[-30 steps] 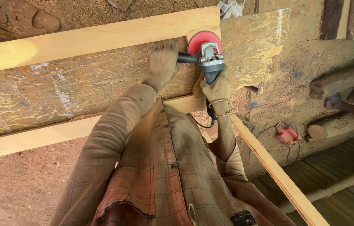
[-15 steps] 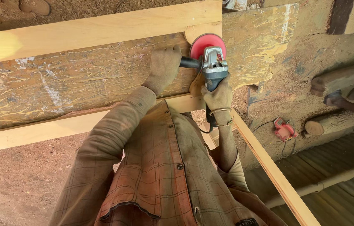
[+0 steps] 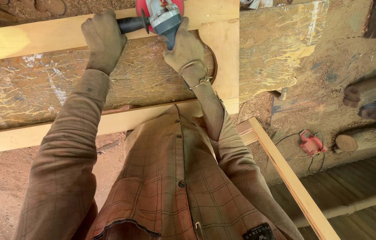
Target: The person uses an angle grinder with a sanding disc to smooth the surface of a wooden frame. They move the tool along the edges and flat surfaces of the frame, generating sawdust.
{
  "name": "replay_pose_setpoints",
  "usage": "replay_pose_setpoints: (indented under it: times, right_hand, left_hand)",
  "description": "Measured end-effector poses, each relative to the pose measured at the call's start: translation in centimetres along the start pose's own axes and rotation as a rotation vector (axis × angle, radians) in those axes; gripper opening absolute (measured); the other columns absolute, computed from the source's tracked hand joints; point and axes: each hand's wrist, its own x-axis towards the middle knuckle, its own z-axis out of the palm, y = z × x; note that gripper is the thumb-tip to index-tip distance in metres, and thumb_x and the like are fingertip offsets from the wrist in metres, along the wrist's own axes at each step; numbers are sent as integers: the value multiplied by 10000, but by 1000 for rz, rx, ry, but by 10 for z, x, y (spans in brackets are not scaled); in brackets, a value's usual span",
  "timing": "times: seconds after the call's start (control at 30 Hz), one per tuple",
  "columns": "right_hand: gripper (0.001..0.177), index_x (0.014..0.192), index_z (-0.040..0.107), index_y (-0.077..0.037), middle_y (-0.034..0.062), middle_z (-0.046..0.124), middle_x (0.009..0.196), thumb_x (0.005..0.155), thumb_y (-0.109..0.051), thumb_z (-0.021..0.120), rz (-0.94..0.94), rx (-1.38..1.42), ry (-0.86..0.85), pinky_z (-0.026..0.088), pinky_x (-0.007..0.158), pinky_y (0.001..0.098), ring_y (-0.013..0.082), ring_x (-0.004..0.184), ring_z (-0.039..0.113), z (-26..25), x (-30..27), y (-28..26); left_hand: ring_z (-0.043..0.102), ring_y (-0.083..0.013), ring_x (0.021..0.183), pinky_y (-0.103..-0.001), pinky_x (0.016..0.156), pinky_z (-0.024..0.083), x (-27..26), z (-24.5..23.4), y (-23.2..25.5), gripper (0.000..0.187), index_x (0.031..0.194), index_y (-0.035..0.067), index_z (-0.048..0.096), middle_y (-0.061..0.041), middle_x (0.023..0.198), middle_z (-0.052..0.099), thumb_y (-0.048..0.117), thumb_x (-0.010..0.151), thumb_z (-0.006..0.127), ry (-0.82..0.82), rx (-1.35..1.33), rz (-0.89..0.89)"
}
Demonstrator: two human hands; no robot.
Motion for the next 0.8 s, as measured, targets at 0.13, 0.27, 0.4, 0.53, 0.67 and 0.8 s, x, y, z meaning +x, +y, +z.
replay_pose_setpoints:
  times: [0.13, 0.27, 0.4, 0.53, 0.67, 0.8]
  right_hand:
    - [908, 1365, 307, 81, 261, 717, 886, 721, -265, 845, -23, 47, 42, 593, 733, 503, 434, 836, 727, 4, -15, 8]
    - [918, 1391, 314, 83, 275, 719, 877, 703, -259, 817, 116, 36, 113, 583, 749, 527, 471, 828, 710, -10, -25, 68]
    - [696, 1303, 511, 34, 298, 714, 1040, 801, -321, 836, 57, -2, 351, 566, 808, 539, 506, 947, 690, -50, -32, 132]
    - [729, 1330, 501, 64, 221, 729, 1044, 760, -262, 817, -39, 97, 334, 587, 839, 453, 374, 913, 732, -84, -3, 149]
    - [701, 1309, 540, 65, 212, 729, 1071, 772, -266, 845, -41, 69, 323, 591, 867, 429, 343, 941, 738, -71, 6, 139]
    - [765, 1345, 522, 71, 218, 735, 1102, 770, -286, 879, -135, 73, 341, 573, 899, 431, 348, 994, 739, -29, 7, 84]
  left_hand:
    - [729, -355, 730, -452, 649, 548, -13, -3, 4, 230, 936, 66, 702, -152, 804, 729, 171, 789, 844, -105, -25, -3]
    - [731, -346, 723, -436, 630, 554, 10, 35, 56, 331, 928, 59, 680, -149, 803, 730, 224, 725, 883, -79, -101, 105]
    - [710, -293, 721, -423, 636, 540, 41, 53, 146, 52, 788, 110, 704, -123, 754, 705, 126, 742, 686, 241, -348, 312]
    - [741, -273, 727, -422, 622, 569, 101, 51, 199, 44, 739, 169, 743, -67, 755, 738, 175, 698, 729, 316, -451, 143]
    - [753, -253, 792, -398, 649, 580, 104, 65, 182, 46, 788, 193, 744, -56, 809, 740, 175, 773, 706, 297, -404, 129]
    - [753, -249, 779, -399, 622, 576, 89, 69, 105, 48, 789, 189, 741, -45, 791, 744, 184, 786, 693, 292, -488, 133]
